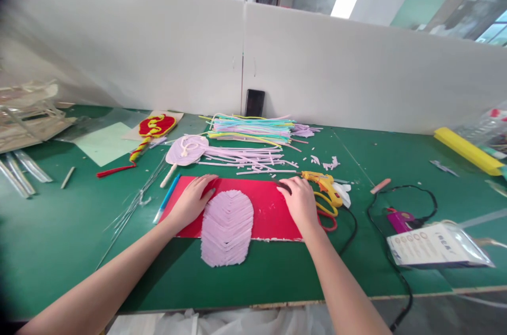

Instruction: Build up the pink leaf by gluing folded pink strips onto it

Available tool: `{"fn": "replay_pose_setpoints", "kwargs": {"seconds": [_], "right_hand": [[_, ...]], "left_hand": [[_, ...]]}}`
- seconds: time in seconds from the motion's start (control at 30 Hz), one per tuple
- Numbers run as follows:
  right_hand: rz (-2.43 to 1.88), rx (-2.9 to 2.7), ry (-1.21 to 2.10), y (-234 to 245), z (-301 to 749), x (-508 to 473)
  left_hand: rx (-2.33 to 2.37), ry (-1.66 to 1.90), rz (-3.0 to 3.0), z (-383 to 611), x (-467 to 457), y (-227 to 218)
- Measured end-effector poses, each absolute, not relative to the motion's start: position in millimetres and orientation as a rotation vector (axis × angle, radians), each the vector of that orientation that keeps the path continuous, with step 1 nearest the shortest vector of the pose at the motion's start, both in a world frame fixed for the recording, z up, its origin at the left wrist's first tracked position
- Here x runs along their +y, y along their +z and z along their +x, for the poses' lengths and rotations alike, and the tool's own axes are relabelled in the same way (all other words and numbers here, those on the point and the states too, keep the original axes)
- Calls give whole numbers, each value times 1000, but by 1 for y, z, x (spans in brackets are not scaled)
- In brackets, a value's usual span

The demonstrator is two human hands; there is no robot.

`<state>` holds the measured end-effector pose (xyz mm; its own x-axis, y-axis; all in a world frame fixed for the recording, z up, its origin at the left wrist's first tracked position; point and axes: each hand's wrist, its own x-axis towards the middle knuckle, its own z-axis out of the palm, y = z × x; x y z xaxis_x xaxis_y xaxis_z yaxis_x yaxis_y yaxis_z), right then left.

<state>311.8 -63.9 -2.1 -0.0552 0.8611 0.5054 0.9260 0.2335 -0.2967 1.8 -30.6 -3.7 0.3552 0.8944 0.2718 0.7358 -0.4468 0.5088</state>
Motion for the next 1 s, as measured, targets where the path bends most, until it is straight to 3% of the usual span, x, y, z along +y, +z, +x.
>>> {"fn": "replay_pose_setpoints", "kwargs": {"seconds": [0.6, 1.0], "right_hand": [[-1537, -2183, -228, 15, 250, 1], [-1244, -2057, -84, 40, 236, -57]], "left_hand": [[1453, 751, 2287, 3, -35, 1], [1405, 1019, 2222, 4, -42, 12]]}}
